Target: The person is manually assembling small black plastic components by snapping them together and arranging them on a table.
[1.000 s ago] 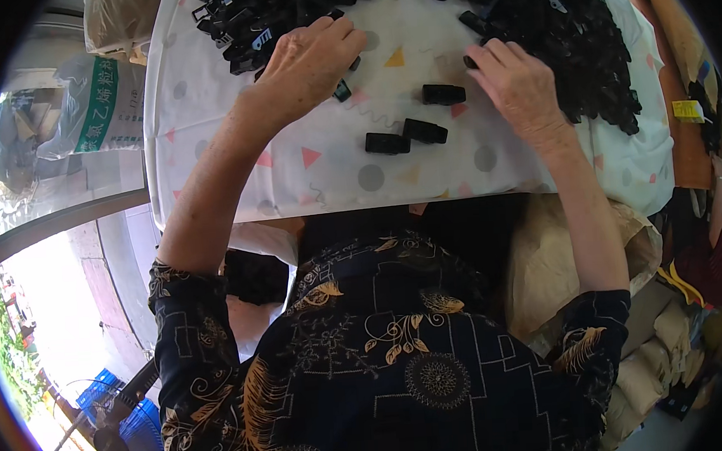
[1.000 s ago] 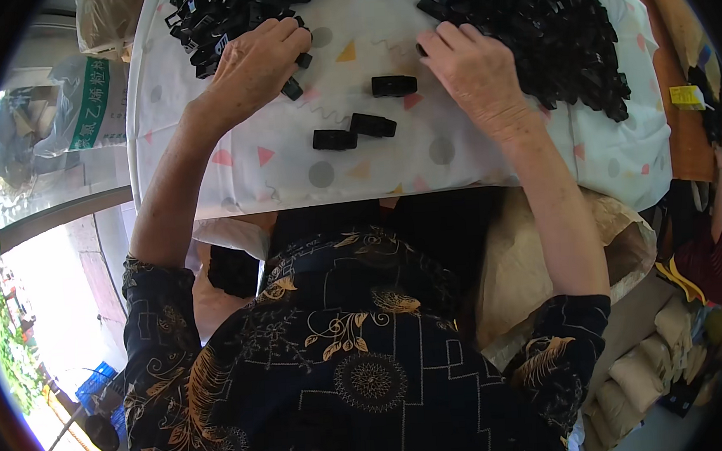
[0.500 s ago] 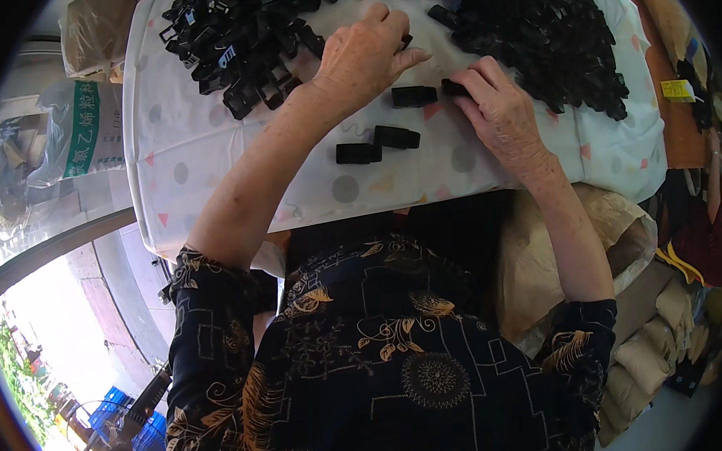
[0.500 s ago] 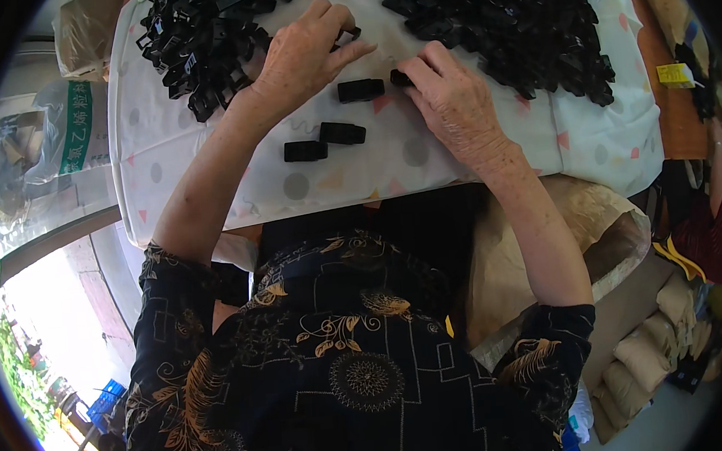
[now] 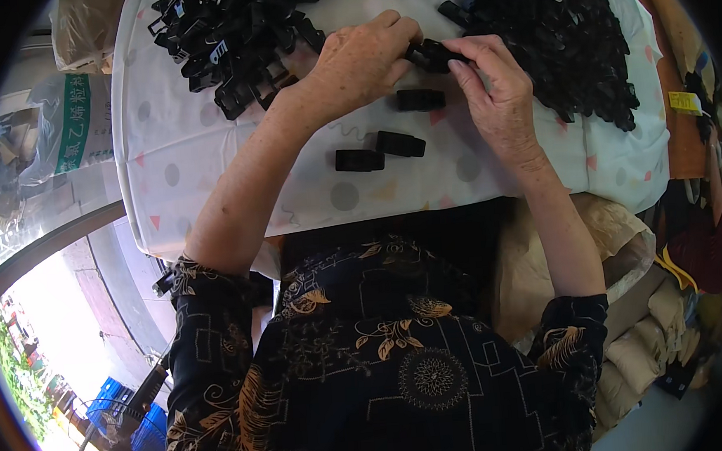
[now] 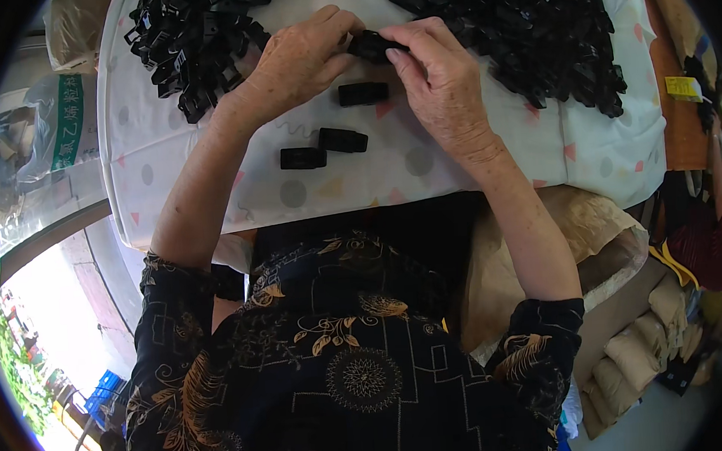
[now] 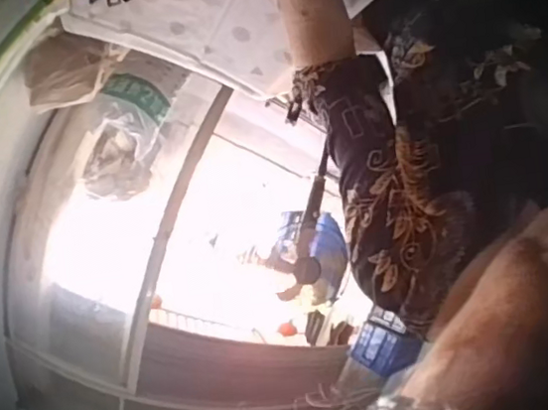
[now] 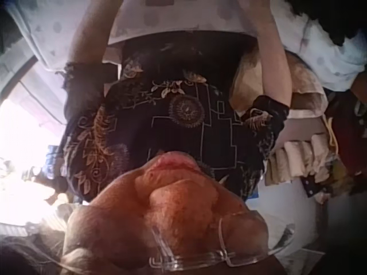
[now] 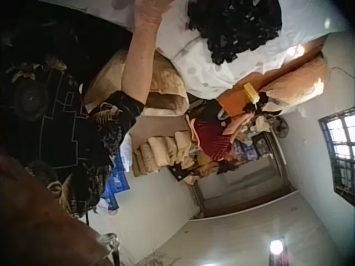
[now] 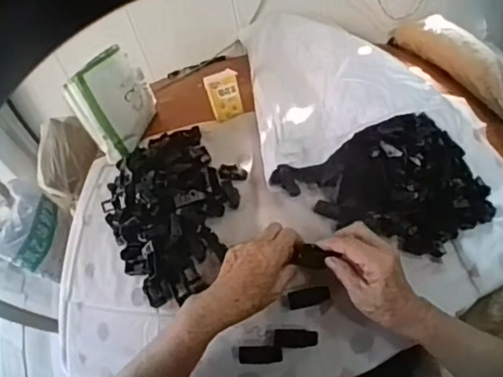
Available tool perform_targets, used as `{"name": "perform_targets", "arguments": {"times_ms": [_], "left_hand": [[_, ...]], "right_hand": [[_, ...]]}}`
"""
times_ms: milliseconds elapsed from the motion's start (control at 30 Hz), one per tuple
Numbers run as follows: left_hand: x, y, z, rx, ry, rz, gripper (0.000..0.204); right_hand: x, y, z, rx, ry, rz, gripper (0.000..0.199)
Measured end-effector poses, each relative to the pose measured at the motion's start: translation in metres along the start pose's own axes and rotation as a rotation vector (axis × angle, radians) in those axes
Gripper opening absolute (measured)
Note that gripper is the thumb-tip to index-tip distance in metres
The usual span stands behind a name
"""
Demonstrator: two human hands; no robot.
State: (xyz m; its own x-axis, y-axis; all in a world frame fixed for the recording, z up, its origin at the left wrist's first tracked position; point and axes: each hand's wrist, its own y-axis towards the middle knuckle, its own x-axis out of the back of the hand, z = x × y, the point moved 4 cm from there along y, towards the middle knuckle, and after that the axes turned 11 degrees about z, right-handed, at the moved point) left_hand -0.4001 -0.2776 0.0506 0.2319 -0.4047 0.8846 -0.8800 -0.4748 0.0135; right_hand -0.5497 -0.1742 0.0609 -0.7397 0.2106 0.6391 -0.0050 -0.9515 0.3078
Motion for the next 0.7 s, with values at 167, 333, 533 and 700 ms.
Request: {"name": "perform_targets", "arguments": {"times_ms": [167, 333, 533, 700], "left_hand": [[-0.004, 0.001, 0.006, 0.003, -0.055, -0.026, 0.027], [-0.007, 0.002, 0.011, -0.032, -0.100, -0.030, 0.028], [-0.004, 0.001, 0.011, -0.002, -0.159, -0.009, 0.029], [-0.006, 0.003, 0.014, 0.019, -0.141, 0.017, 0.028]], "right_hand": [[-0.012, 0.005, -0.004, 0.126, -0.097, -0.002, 0.024], [-0.015, 0.003, -0.006, 0.218, -0.342, 0.051, 0.030], [-0.016, -0.002, -0.002, 0.310, -0.531, 0.035, 0.039], [-0.020, -0.008, -0.001, 0.288, -0.558, 0.038, 0.039]]}}
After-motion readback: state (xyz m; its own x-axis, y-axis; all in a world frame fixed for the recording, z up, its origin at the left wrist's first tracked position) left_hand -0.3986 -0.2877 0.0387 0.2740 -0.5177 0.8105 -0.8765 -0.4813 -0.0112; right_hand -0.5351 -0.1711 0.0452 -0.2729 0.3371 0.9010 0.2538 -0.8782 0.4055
